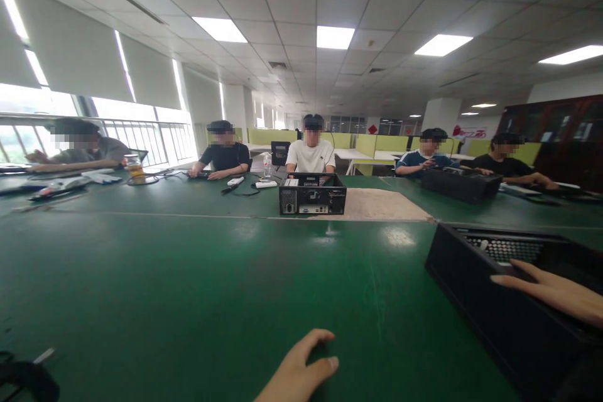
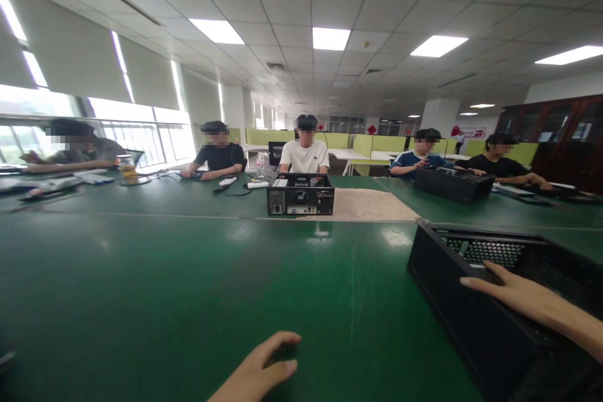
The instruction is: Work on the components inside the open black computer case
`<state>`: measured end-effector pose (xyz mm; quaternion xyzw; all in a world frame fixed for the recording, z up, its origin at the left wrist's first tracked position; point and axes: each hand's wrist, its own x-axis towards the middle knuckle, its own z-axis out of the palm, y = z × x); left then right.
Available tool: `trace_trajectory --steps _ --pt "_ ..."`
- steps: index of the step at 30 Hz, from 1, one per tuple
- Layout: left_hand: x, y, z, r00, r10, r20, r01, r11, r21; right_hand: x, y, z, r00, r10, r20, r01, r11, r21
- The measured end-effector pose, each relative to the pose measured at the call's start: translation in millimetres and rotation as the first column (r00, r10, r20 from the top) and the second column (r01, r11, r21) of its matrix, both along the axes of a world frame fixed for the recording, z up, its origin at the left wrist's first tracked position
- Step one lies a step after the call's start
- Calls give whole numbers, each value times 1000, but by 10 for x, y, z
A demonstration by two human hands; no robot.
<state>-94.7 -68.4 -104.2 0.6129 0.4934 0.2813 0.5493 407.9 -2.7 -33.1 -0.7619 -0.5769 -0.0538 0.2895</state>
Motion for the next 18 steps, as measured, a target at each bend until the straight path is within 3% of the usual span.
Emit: trace_trajectory --steps 3,6,9,11,13,15,16,18 --pt "-112 66 245 996 93 3 -93 990 110 -304 -132 71 983 74 -167 -122 947 -299" --pt "-126 185 648 986 163 38 -167 954 250 -853 -322 133 981 146 -125 -186 885 -428" --pt "64 343 1150 985 154 71 -170 901 399 -1577 -536 269 947 290 -137 -320 809 -493" --pt "312 484 1465 991 110 82 -136 840 525 -2057 -624 397 854 462 -239 -518 718 -464" --pt "608 656 1696 996 70 57 -90 748 658 -2470 -599 504 707 566 -424 -707 566 -423" --pt "881 836 1797 997 79 -24 -32 637 770 -2775 -436 531 581 596 -554 -813 444 -375" --pt "988 917 1793 990 114 -84 1 587 810 -2877 -314 503 559 628 -541 -829 427 -361" --pt "1119 1041 1693 944 240 -226 74 514 854 -2976 -41 367 594 736 -323 -799 495 -341"
